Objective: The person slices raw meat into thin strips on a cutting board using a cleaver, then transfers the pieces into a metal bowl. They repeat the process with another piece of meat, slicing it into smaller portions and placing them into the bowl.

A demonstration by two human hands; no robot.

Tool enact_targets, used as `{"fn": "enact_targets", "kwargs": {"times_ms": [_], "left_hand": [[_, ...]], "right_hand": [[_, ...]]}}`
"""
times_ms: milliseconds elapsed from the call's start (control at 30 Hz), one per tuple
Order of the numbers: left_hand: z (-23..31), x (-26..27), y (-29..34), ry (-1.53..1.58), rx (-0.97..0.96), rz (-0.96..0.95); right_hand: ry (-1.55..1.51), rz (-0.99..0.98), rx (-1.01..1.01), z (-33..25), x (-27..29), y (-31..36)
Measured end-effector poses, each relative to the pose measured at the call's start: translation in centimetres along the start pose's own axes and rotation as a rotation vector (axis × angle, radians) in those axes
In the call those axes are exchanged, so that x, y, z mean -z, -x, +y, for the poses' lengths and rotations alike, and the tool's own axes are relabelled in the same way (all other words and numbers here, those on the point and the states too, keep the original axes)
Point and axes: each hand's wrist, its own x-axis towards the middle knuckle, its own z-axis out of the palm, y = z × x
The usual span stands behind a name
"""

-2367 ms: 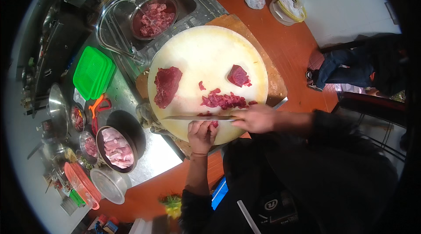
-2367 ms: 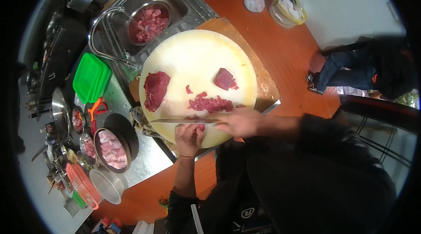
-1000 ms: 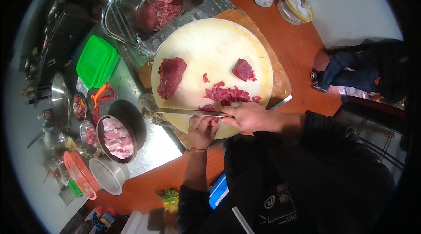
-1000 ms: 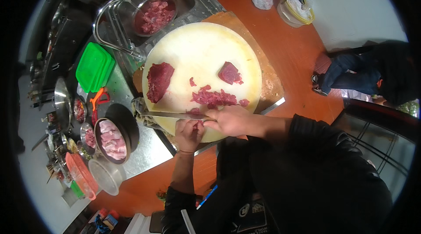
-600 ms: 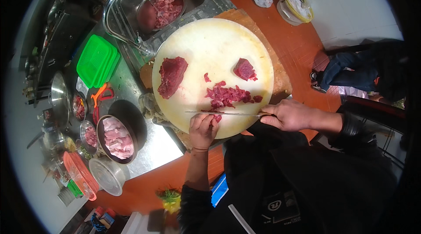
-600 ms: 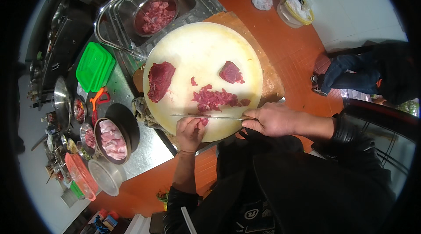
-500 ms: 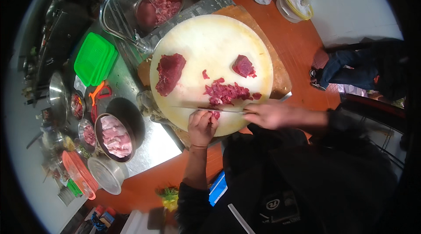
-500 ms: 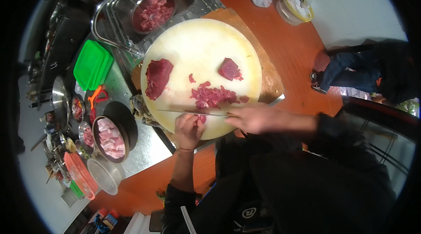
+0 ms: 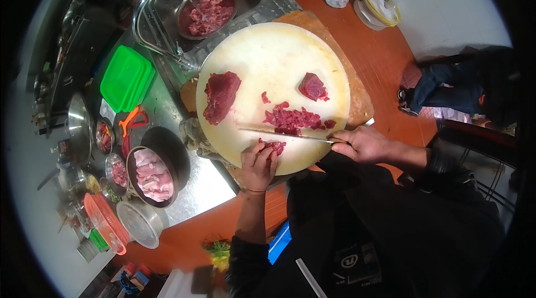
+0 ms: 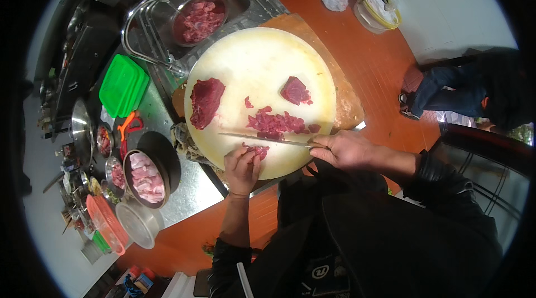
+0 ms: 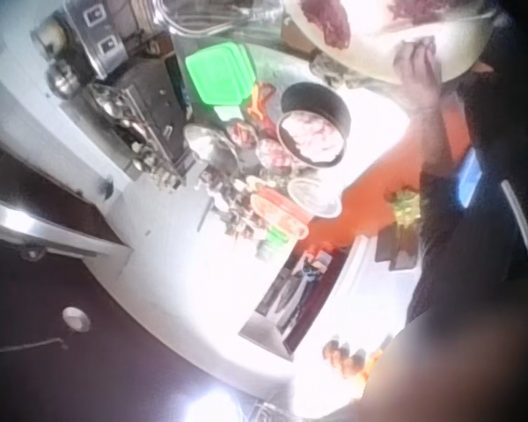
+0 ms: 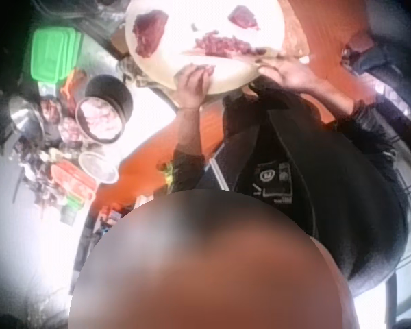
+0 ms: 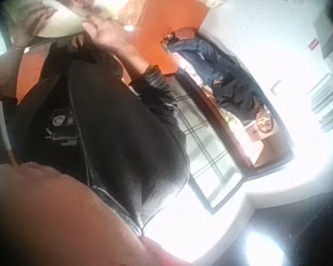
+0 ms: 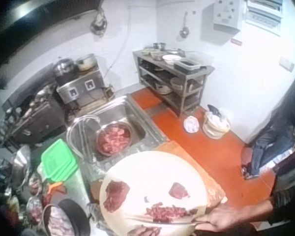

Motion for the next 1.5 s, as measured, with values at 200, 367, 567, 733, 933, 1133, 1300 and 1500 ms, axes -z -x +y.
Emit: {"fn": "enact_targets", "kwargs": {"times_ms": [200, 367, 567, 733, 933, 1133, 1300, 1500], "left_hand": [[-0.3, 0.0, -0.1, 0.087, -0.012, -0.020], [-0.3, -0.2, -0.1, 0.097, 0.055, -0.077], [-0.1, 0.1, -0.2, 0.027, 0.008, -0.099], [-0.2, -0.2, -0.1, 0.046, 0.002, 0.002], [-0.4, -0.3, 0.1, 0.062, -0.005, -0.010], [-0.2, 0.1, 0.3, 0.054, 0.023, -0.088], [-0.3, -0.1, 0.4, 0.015, -0.005, -0.059], [-0.2, -0.2, 0.8, 0.001, -0.014, -0.023]], "right_hand": [[0.129, -0.040, 0.039, -2.0, 1.8, 2.3], [0.079, -0.023, 0.086, -4.8, 1.0, -1.5], [0.037, -0.066, 0.069, -5.9, -3.2, -7.1], [0.002, -0.049, -0.005, 1.0, -1.9, -2.2], [0.100, -0.128, -0.042, -1.3, 1.3, 1.2], [0.113, -0.036, 0.079, -6.5, -2.8, -6.8], [-0.099, -0.013, 0.126, -0.9, -2.7, -4.1], [0.036, -0.041, -0.021, 0.7, -0.2, 0.6]]}}
